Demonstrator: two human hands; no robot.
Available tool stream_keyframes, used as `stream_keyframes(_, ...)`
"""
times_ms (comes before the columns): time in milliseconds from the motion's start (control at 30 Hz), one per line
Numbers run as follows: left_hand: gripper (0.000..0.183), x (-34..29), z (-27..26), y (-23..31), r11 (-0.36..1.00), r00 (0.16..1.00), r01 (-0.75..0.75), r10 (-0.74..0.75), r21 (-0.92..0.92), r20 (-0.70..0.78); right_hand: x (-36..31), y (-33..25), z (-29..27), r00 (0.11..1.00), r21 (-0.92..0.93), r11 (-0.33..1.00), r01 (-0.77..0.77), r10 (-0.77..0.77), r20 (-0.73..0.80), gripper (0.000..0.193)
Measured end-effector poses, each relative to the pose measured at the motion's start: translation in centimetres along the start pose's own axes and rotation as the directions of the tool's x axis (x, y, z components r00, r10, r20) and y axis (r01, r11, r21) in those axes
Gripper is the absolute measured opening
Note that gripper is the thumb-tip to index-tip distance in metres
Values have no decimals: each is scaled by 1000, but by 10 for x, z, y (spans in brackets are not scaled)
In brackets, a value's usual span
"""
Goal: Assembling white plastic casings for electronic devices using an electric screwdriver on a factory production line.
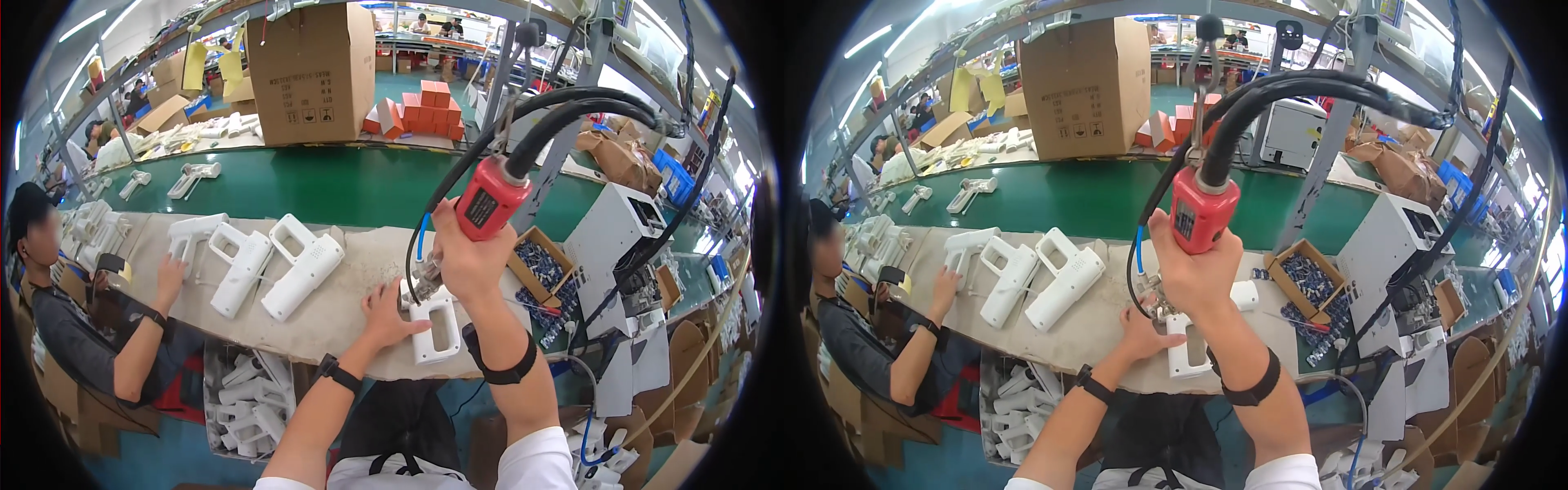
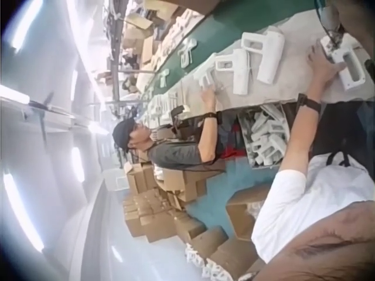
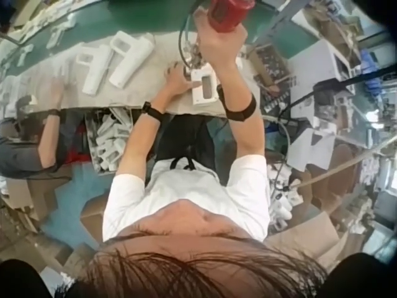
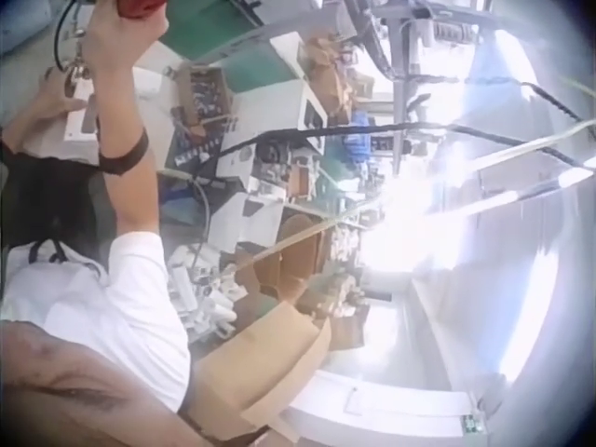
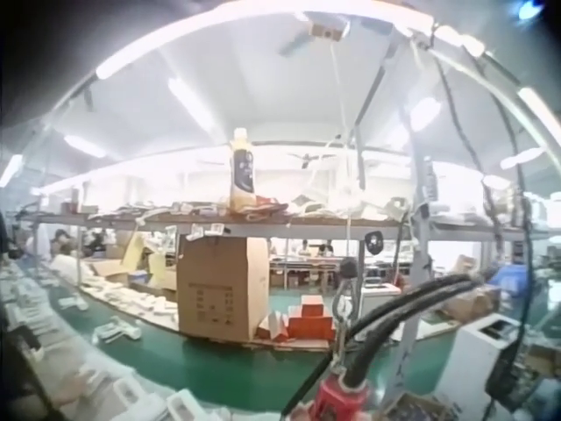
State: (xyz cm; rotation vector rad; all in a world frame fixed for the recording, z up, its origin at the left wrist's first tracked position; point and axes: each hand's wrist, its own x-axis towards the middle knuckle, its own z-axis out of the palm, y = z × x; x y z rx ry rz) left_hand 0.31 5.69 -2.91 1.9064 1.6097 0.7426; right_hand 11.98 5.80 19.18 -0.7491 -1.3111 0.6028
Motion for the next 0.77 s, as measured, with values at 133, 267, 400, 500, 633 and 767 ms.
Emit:
stream_keyframes(133, 118, 2, -4, 3, 1000, 1000, 18, -19, 25, 23, -9, 29, 3, 998, -9, 999, -53, 52, -33, 22)
stream_keyframes(267, 116, 1, -6, 10, 1000, 998, -20, 19, 15, 61, -22, 56, 6, 992, -43, 992, -122, 120, -31, 25)
stream_keyframes(400, 112, -24, -3, 42, 983, 995, -25, 7, 180, 100, -24, 61, 6, 993, -46, 992, -120, 120, 1, 24)
stream_keyframes(500, 110, -18, 19, 27, 1000, 992, -7, 7, 6, -126, -20, 49, -1, 996, -24, 997, -74, 73, -61, 20)
stream_keyframes(633, 108, 13, 15, 10, 1000, 978, -8, 9, 5, -208, -7, -12, -33, 991, 42, 999, -1, 6, -136, 14)
stream_keyframes(767, 106, 25, 6, 11, 997, 990, 69, -63, 46, -129, -7, -12, -53, 990, -101, 992, 71, -82, -111, 15)
